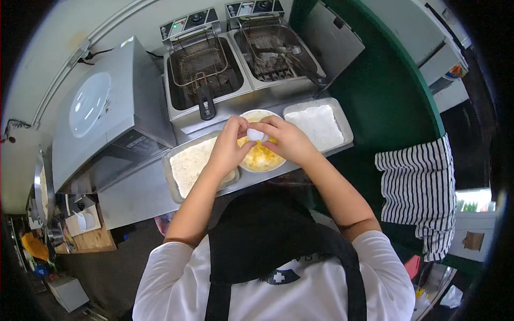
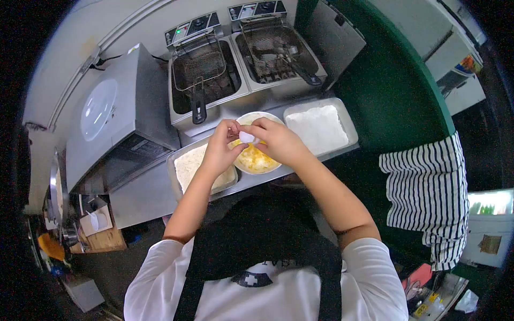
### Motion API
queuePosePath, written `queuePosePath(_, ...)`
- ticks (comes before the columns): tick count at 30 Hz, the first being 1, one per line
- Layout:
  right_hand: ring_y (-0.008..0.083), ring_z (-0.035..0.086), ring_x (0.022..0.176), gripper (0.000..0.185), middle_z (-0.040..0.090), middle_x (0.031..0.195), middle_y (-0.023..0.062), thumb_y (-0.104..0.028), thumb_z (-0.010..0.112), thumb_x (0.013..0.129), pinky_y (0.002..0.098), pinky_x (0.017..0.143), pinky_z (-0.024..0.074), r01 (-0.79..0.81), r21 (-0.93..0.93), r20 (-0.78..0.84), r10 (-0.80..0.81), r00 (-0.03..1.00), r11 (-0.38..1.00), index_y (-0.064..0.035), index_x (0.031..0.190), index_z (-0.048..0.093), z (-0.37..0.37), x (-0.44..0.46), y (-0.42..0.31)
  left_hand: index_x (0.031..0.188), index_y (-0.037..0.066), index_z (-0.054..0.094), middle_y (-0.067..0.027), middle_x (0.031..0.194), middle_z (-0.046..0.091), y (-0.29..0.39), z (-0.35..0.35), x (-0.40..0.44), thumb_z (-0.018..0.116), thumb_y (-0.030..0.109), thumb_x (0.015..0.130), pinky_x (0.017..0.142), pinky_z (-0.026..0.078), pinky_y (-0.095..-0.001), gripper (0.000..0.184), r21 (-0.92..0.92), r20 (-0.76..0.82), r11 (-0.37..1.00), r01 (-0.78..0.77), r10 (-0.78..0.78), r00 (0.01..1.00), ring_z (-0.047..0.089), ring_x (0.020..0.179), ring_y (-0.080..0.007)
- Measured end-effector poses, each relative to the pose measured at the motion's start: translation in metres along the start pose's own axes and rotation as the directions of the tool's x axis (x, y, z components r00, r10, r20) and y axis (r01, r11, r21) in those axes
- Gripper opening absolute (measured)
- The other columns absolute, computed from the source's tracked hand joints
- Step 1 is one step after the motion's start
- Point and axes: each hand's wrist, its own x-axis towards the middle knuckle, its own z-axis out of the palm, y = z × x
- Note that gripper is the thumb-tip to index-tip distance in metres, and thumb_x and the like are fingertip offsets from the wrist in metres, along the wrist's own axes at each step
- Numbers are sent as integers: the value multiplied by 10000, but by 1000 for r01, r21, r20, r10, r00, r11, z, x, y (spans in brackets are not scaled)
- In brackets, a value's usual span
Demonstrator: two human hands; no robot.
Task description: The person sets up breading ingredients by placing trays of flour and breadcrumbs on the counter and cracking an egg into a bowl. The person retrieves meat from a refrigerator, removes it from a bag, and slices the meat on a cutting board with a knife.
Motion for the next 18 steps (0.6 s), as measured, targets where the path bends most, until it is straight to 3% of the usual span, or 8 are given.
queuePosePath(5, 303, 607, 970, 504, 612, 1061, 121, -49, 752, 694, 361, 849, 505, -123, 100, -116, 135, 984, 987, -126, 1175, 626, 28, -24, 23, 1083, 39, 433, -91, 1106, 536, -9, 19, 5, 709, -65, 764, 925, 514, -324, 435, -198, 148, 924, 328, -303, 942, 562, 1121, -198)
queuePosePath(8, 233, 617, 965, 468, 632, 1099, 100, -74, 774, 709, 316, 839, 506, -259, 170, -253, 296, 921, 951, -81, 1157, 637, 23, -42, 26, 1148, 51, 461, -119, 1148, 556, -26, 34, 3, 692, 8, 810, 987, 454, -373, 412, -180, 62, 974, 137, -128, 990, 541, 1158, -237)
queuePosePath(11, 130, 588, 958, 505, 628, 1141, 46, -71, 771, 738, 282, 841, 497, -350, 313, -431, 460, 776, 883, -68, 1215, 607, 5, -77, 28, 1178, 69, 503, -140, 1224, 550, -25, 26, 2, 678, 88, 838, 1024, 391, -400, 382, 99, 10, 995, -17, 16, 1000, 515, 1192, -288)
queuePosePath(12, 159, 608, 990, 552, 635, 1158, 73, -113, 800, 706, 294, 844, 501, -445, 351, -446, 565, 695, 824, -85, 1222, 604, 1, -96, 35, 1114, 67, 555, -154, 1271, 526, -32, 23, -1, 683, 124, 832, 1020, 378, -395, 314, 127, -13, 990, -57, 59, 998, 498, 1205, -320)
queuePosePath(14, 125, 601, 944, 545, 622, 1138, 76, -78, 782, 742, 255, 821, 493, -383, 479, -558, 611, 561, 790, -27, 1240, 568, 2, -137, 46, 1088, 66, 571, -159, 1283, 516, -32, 12, -12, 688, 108, 819, 1028, 371, -389, 296, 189, 19, 980, -63, 60, 998, 491, 1214, -322)
queuePosePath(15, 131, 608, 931, 538, 619, 1127, 100, -26, 754, 766, 244, 803, 496, -340, 612, -537, 690, 485, 714, -11, 1258, 540, 4, -157, 47, 1075, 66, 579, -161, 1289, 511, -32, 8, -18, 690, 99, 812, 1032, 367, -387, 287, 220, 33, 973, -67, 61, 998, 487, 1219, -323)
queuePosePath(18, 129, 612, 927, 533, 636, 1069, 90, 11, 746, 763, 241, 782, 498, -379, 679, -521, 777, 354, 629, -4, 1252, 532, 40, -226, 84, 1039, 60, 595, -173, 1320, 481, -26, -4, -39, 684, 61, 789, 1050, 345, -411, 265, 264, 3, 964, -38, 39, 999, 437, 1266, -353)
